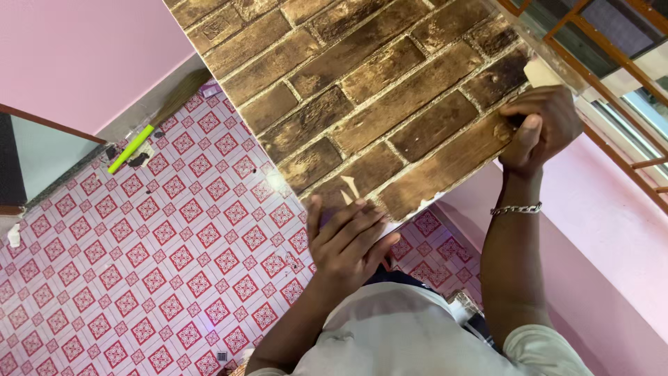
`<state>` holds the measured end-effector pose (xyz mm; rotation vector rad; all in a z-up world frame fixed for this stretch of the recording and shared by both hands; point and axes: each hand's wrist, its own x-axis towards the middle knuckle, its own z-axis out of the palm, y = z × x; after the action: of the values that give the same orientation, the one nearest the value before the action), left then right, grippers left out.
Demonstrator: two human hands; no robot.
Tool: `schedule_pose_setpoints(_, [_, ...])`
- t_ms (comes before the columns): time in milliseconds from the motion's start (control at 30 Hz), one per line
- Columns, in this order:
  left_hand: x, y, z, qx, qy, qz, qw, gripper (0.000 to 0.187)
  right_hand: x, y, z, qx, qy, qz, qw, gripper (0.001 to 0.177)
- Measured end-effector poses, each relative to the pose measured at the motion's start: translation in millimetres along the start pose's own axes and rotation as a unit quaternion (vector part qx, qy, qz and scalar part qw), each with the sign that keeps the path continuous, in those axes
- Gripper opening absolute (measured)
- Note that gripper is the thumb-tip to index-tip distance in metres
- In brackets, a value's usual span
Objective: The person assembles a white cabinet by aligning panels and pressing decorative wood-patterned sheets onto the surfaces by hand.
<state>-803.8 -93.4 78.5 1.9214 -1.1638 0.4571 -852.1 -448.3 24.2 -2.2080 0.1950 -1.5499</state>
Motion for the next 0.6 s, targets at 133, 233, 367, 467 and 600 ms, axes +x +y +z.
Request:
schedule_pose_setpoints(133, [11.8, 20.7, 25.9, -0.015, 0.013, 0.001, 1.000, 0.018, 5.8, 51.9, -11.3, 0.015, -0.013, -0.007, 1.000, 0.064])
schedule_pose_setpoints(233, [17.5, 28.8, 37.9, -0.008, 0.041, 0.016, 0.999, 0.018, 11.8, 65.4, -16.2, 0.030, -0.020, -0.015, 0.999, 0.063])
schedule_pose_setpoints(367, [15.4, 32.4, 39.8, 0.004, 0.056, 0.002, 0.998, 0.020, 13.7, 57.2, -13.6, 0.044, -0.020, -0.008, 0.999, 0.061])
schedule_pose_setpoints(467, [8.8, 32.1, 34.0, 0.011, 0.062, -0.013, 0.998, 0.020, 11.8, 42.9, -10.8, 0.048, -0.023, -0.024, 0.998, 0.059])
schedule_pose_setpoints(600, [6.8, 34.9, 34.2, 0.017, 0.071, -0.018, 0.997, 0.020, 23.8, 33.9, -14.8, 0.039, -0.072, 0.006, 0.997, 0.053])
